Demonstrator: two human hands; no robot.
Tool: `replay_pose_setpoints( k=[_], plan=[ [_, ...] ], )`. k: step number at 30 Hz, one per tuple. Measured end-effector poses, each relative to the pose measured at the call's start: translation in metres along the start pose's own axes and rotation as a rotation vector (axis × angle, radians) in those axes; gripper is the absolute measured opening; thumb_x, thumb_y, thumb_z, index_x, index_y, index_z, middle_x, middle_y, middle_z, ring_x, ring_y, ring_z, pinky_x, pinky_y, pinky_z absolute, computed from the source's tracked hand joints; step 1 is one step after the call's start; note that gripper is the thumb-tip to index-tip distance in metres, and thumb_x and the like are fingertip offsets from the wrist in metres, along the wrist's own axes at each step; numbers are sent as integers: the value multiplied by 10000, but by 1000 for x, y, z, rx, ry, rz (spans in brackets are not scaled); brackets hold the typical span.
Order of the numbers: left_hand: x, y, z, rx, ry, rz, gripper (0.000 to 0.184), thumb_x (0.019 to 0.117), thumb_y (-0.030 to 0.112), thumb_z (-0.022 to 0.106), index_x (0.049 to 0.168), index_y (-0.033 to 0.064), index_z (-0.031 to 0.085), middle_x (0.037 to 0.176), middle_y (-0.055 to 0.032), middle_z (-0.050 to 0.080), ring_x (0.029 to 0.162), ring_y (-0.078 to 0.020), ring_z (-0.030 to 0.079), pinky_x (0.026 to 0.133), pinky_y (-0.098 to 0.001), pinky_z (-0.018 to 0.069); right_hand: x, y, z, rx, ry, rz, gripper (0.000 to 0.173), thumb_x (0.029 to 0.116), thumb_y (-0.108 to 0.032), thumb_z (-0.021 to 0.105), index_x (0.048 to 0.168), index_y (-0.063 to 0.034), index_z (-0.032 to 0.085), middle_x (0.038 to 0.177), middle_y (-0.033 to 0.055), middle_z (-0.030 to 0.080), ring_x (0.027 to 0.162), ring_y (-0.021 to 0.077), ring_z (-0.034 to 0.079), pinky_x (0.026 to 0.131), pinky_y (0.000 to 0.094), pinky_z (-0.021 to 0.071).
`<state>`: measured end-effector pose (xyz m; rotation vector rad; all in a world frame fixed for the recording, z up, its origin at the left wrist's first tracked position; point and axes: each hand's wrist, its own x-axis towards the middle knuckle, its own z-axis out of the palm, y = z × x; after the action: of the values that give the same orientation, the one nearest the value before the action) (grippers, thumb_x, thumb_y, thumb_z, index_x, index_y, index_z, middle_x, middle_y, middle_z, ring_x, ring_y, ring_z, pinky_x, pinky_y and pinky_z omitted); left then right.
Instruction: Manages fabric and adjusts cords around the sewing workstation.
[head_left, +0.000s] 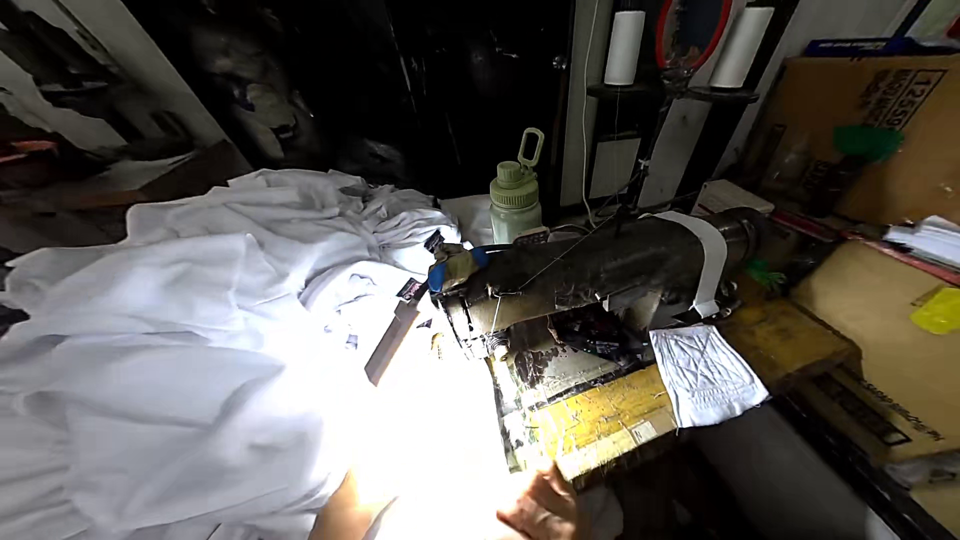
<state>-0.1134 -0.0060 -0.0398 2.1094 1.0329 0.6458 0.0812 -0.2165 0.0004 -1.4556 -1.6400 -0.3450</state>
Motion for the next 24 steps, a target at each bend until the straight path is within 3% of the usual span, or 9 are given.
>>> replay_pose_setpoints(
  k=[2,4,5,6,9,12,14,20,24],
  plan=[
    [-3,7,-3,159,-42,-175,406,911,186,635,1143,-147,634,1057,-262,688,990,-322,669,891,-463,527,-30,7,-6,-20,-154,111,184,928,-83,623,962,-102,803,967,103,765,960,282,702,955,438,505],
    [8,58,-3,368,-310,-332,450,956,144,661,1266,-173,580,1273,-356,596,1241,-453,560,1063,-554,415,-52,15,-9,-4,-250,153,207,932,-54,619,1036,-89,795,1064,119,763,1060,311,692,1024,482,473],
    [15,69,3,453,-370,-309,462,978,163,629,1312,-150,567,1321,-373,563,1301,-498,509,1095,-605,370,-52,22,-14,-23,-224,169,206,931,-58,621,1033,-94,796,1073,111,765,1084,297,691,1037,477,474],
    [19,69,10,532,-343,-206,428,1010,217,560,1287,-105,613,1260,-364,608,1247,-525,551,1037,-653,403,-50,31,-20,-75,-171,213,188,947,-85,617,1011,-107,793,1065,93,759,1099,267,683,1043,452,482],
    [21,70,17,597,-246,-84,411,1064,276,440,1187,-28,690,1086,-297,692,1077,-499,653,897,-669,475,-25,89,-52,-356,-1,399,236,908,-58,595,1039,-69,791,1096,133,740,1070,286,697,945,451,563],
    [20,68,18,597,-173,-29,360,1041,238,475,1122,-26,706,1021,-278,702,1009,-482,677,836,-649,502,1,144,-83,-541,-78,616,299,909,-55,687,1202,0,714,1168,227,700,1096,420,665,939,582,525],
    [21,62,21,588,-125,14,352,1031,232,490,1113,-26,715,1029,-283,705,1003,-488,682,821,-654,507,2,165,-88,-583,-91,663,289,889,-37,716,1171,26,716,1035,226,733,999,431,696,882,588,537],
    [13,59,23,408,-45,71,422,1056,286,464,1189,-23,718,1129,-275,707,1107,-484,657,964,-653,463,11,151,-93,-452,164,667,164,919,-1,648,1055,24,737,928,181,738,850,342,725,768,504,589],
    [10,51,33,332,-80,181,391,1033,239,484,1324,68,682,1221,-154,723,1107,-383,696,908,-614,528,8,159,-84,-486,-79,782,330,896,-30,730,1222,4,691,1041,222,723,995,434,686,873,608,533]
  ],
)
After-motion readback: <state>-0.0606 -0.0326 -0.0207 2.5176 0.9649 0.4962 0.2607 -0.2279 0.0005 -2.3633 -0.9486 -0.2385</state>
